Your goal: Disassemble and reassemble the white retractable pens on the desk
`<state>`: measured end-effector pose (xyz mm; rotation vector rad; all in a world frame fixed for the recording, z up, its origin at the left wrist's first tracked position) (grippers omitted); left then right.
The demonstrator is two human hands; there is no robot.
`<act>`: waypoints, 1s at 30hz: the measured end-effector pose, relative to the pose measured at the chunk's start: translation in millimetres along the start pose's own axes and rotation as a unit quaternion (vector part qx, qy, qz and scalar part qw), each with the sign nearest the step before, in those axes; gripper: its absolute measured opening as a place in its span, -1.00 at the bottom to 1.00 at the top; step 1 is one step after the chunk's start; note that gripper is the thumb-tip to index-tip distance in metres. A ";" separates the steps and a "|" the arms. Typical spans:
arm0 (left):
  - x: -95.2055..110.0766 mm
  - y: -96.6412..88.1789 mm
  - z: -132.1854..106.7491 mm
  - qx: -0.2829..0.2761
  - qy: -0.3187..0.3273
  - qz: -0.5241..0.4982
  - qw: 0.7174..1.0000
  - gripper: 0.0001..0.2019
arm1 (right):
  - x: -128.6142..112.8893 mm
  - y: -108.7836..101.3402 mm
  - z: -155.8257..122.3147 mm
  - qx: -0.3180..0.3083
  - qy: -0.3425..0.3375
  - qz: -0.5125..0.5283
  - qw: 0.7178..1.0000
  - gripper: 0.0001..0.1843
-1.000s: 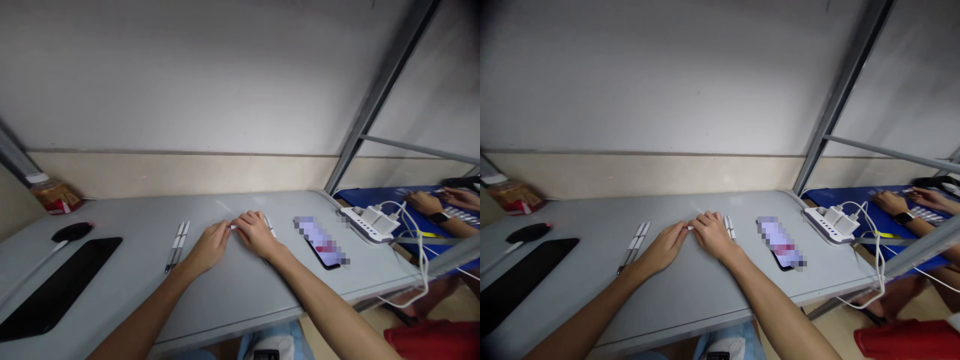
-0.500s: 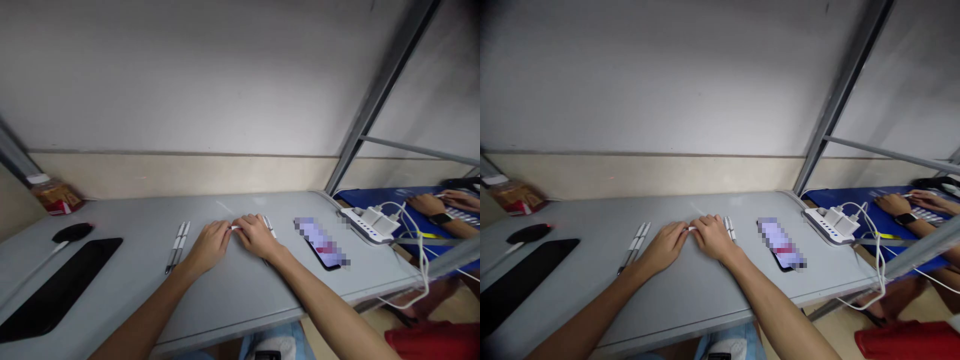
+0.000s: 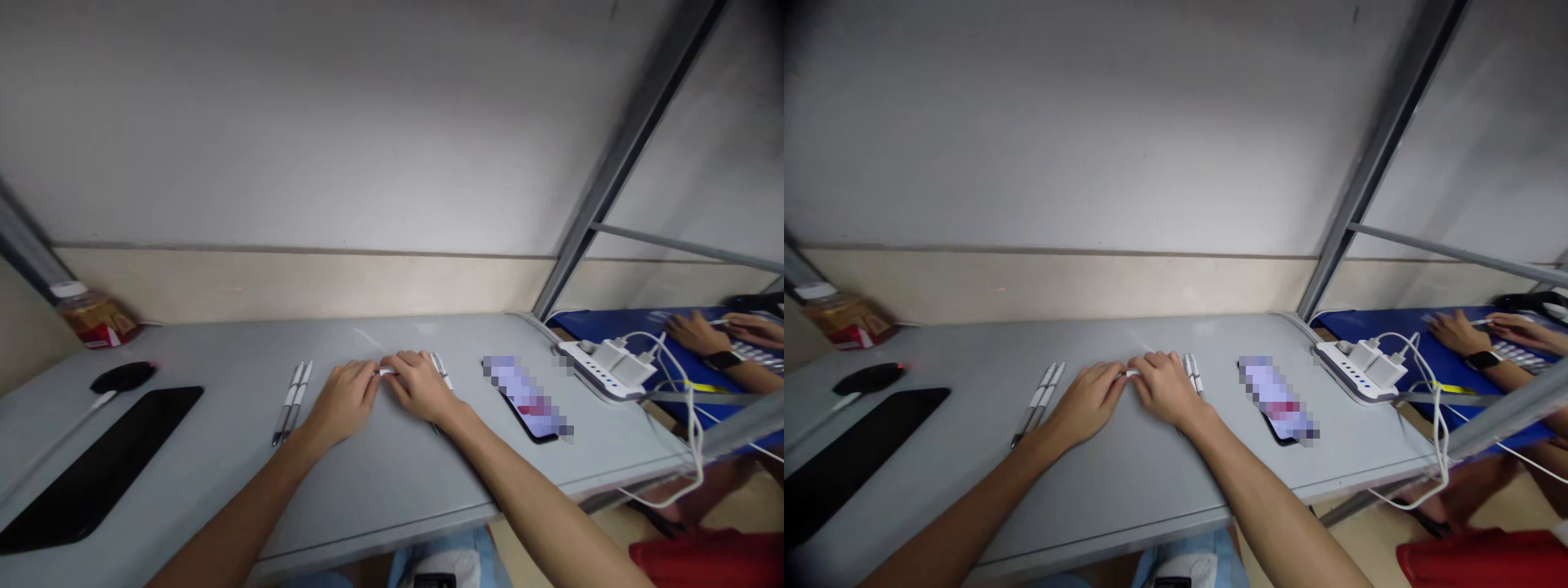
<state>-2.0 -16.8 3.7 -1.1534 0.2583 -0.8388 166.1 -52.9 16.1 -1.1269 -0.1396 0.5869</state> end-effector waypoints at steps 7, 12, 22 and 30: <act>0.4 -0.2 -0.5 -0.001 0.008 0.016 1.000 -0.76 | -1.0 -0.9 -0.3 0.002 0.011 -0.015 1.000 -0.76; -0.5 0.3 -1.2 -0.005 0.007 0.016 1.000 -0.75 | -0.8 -0.5 -0.3 -0.006 0.003 -0.025 1.000 -0.79; 1.8 -0.3 -2.0 0.011 0.029 0.086 0.996 -0.77 | 0.8 -1.4 -1.3 -0.030 0.009 -0.030 0.999 -0.78; 2.1 -3.1 -2.0 0.014 0.021 0.070 0.997 -0.73 | 3.7 -0.3 -0.9 -0.038 0.002 -0.022 0.999 -0.72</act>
Point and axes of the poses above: each hand's wrist, its own z-axis towards the middle knuckle, its own y-axis out of the palm, x = y × z, the point moved 1 cm from there along z, towards the middle knuckle, and after that the axes turned 3 degrees about -y, right-handed, at the moved point
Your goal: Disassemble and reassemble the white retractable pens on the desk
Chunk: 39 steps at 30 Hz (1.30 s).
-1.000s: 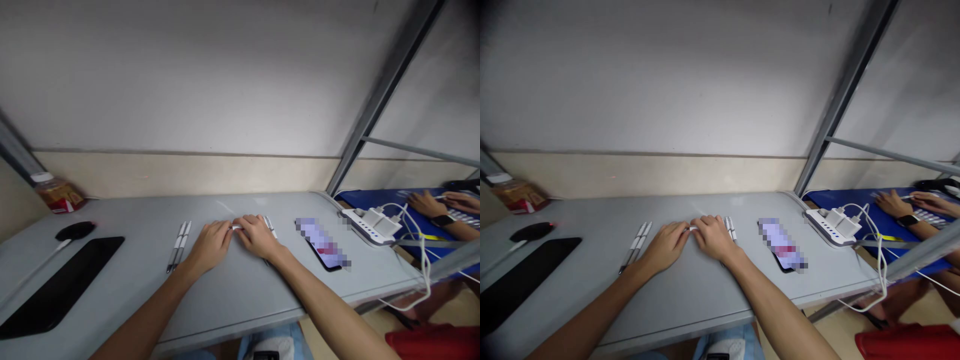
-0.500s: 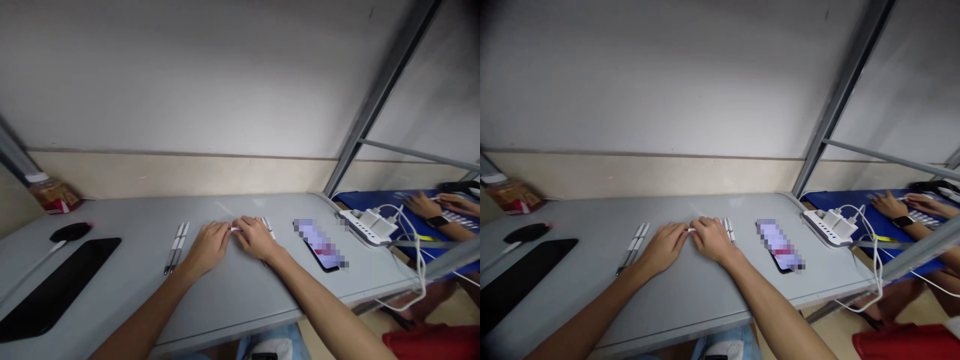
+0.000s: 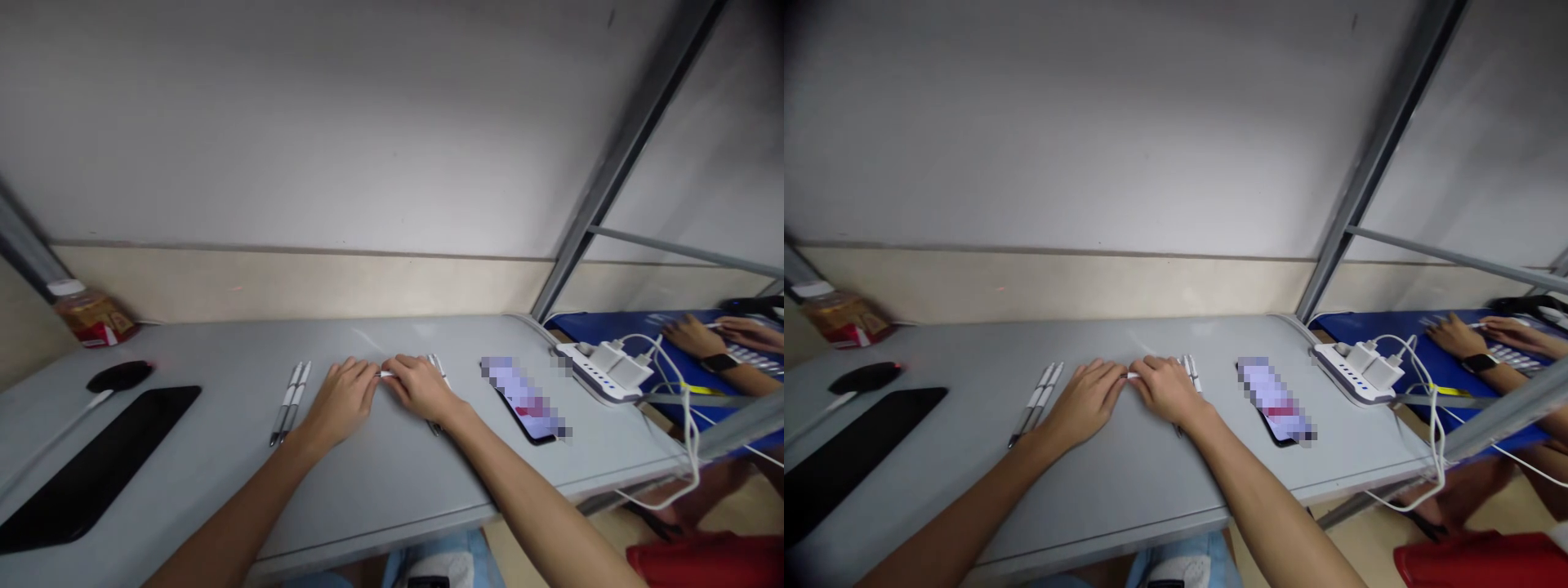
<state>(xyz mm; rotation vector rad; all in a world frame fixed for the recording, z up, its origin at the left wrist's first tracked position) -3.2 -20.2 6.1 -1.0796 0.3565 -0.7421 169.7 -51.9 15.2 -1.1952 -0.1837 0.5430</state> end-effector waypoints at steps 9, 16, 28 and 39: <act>-9.2 -0.1 0.9 -0.019 -0.020 -0.050 0.998 -0.68 | 6.7 -4.8 -0.3 -0.031 0.035 -0.026 0.999 -0.67; -15.9 -1.6 1.2 0.005 -0.055 -0.035 0.998 -0.71 | 16.0 -9.7 -1.5 0.023 0.057 -0.026 0.998 -0.67; -18.6 1.7 3.5 -0.008 -0.032 -0.089 0.995 -0.67 | 9.5 -5.6 -4.6 -0.015 0.094 -0.045 0.994 -0.69; -15.8 5.3 5.3 -0.011 -0.014 -0.099 0.995 -0.68 | 6.1 -4.5 -4.5 0.012 0.074 -0.027 0.997 -0.70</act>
Point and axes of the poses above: each hand's wrist, its own z-axis towards the middle knuckle, its own y-axis out of the palm, x = y × z, the point moved 1 cm from there along z, towards the middle knuckle, and after that the axes turned 3 degrees about -y, right-handed, at the moved point
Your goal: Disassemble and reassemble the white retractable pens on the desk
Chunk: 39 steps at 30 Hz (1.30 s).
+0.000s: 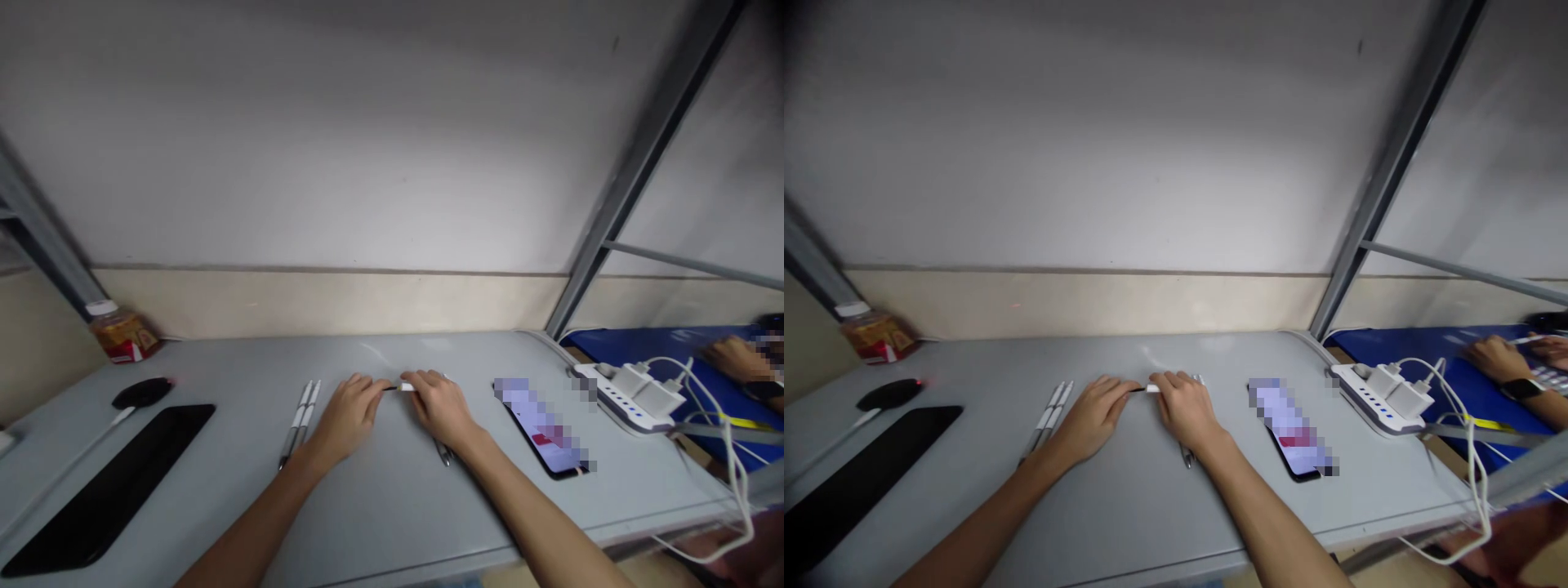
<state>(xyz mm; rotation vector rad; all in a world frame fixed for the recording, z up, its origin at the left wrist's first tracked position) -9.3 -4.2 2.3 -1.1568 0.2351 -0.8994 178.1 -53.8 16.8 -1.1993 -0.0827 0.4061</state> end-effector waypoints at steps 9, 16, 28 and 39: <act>-9.7 -10.8 -2.6 0.017 -0.019 0.034 0.999 -0.68 | 2.0 -3.7 -1.5 -0.025 0.081 -0.062 0.994 -0.66; -1.0 -7.0 -6.0 0.003 -0.015 0.025 1.000 -0.70 | -9.0 -2.2 -3.0 -0.028 0.045 -0.073 0.996 -0.59; 2.0 -5.1 -3.9 -0.020 -0.008 0.001 1.000 -0.69 | -7.9 2.2 0.9 -0.039 0.059 -0.067 0.995 -0.58; -7.5 0.2 -4.0 -0.019 -0.024 0.004 1.000 -0.67 | 5.0 0.7 0.0 -0.048 0.067 -0.053 0.995 -0.57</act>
Point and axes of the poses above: each hand's wrist, its own z-axis towards the middle knuckle, its own y-axis out of the palm, x = y × z, the point moved 1 cm from there along z, towards the middle knuckle, and after that the axes turned 3 degrees about -y, right-handed, at the moved point
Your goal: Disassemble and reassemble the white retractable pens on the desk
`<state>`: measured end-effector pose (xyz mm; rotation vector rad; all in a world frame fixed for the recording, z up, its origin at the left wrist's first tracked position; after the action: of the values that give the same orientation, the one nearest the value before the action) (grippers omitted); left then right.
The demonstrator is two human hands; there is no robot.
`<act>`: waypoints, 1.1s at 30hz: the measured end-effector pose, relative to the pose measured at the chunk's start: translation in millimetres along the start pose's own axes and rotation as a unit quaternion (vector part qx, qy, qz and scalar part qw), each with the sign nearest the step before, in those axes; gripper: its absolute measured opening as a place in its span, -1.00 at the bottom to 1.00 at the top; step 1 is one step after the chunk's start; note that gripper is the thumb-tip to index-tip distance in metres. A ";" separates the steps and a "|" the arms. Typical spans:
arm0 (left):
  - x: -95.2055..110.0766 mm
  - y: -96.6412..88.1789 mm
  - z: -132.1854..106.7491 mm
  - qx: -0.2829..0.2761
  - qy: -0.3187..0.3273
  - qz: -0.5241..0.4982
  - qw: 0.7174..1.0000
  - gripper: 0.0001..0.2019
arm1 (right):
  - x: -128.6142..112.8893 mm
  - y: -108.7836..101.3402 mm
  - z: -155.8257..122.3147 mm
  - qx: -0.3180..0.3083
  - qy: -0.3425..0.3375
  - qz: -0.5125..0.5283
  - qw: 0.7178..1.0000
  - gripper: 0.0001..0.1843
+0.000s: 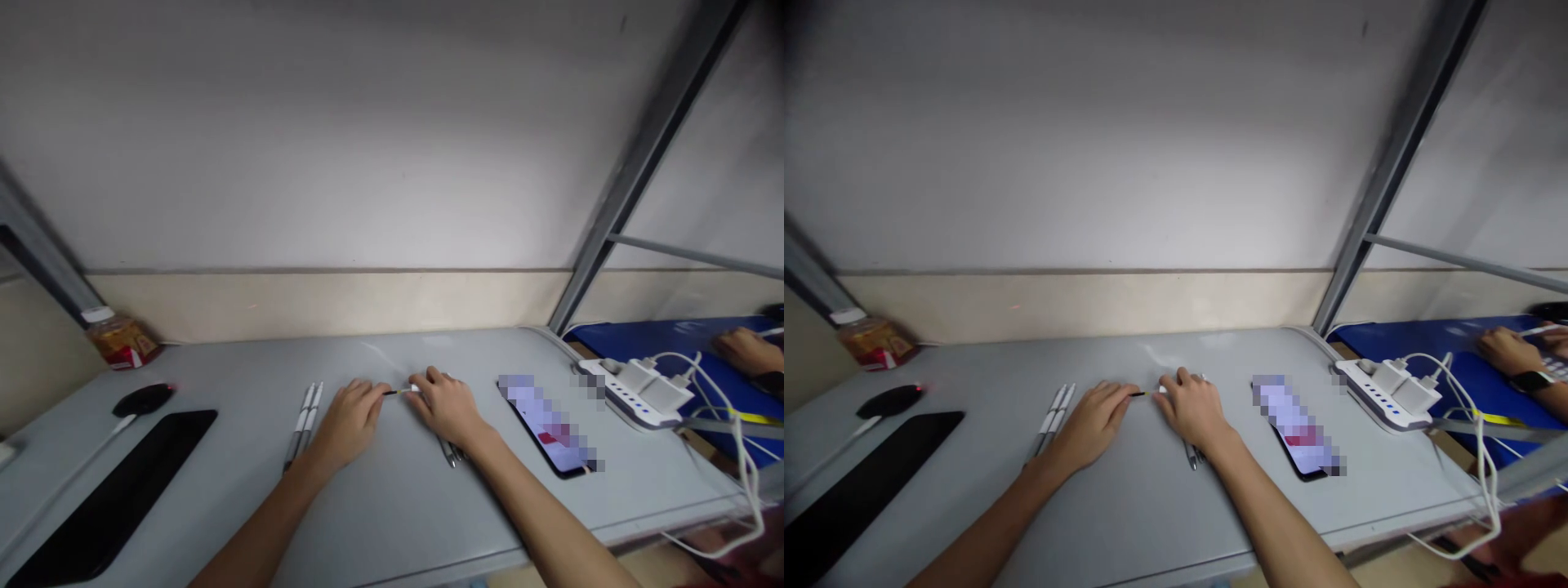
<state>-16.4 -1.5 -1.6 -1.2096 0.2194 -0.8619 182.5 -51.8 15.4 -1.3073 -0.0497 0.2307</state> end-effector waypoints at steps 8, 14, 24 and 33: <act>8.1 -1.2 -0.6 -0.004 0.017 -0.021 1.000 -0.71 | -10.9 3.0 -1.4 0.003 -0.077 0.007 0.997 -0.67; 6.8 3.8 -2.5 0.023 -0.022 -0.051 0.998 -0.78 | -17.1 5.2 -1.9 0.036 -0.100 0.016 0.994 -0.74; 12.4 5.5 -3.5 -0.009 0.011 -0.073 0.997 -0.80 | -17.5 6.7 -0.5 0.048 -0.130 0.016 0.990 -0.83; 11.4 4.7 -4.8 0.004 0.056 -0.019 0.998 -0.78 | -16.9 7.1 -0.4 0.022 -0.140 0.052 0.989 -0.67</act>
<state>-9.2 -12.4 -4.4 -1.1629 0.2840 -0.9642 165.1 -53.8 10.0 -1.2284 -0.2135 0.5005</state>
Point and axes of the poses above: each hand's wrist, its own z-axis towards the middle knuckle, its own y-axis out of the palm, x = y × z, the point moved 1 cm from there along z, towards the middle knuckle, and after that the axes turned 3 degrees about -y, right-handed, at the moved point
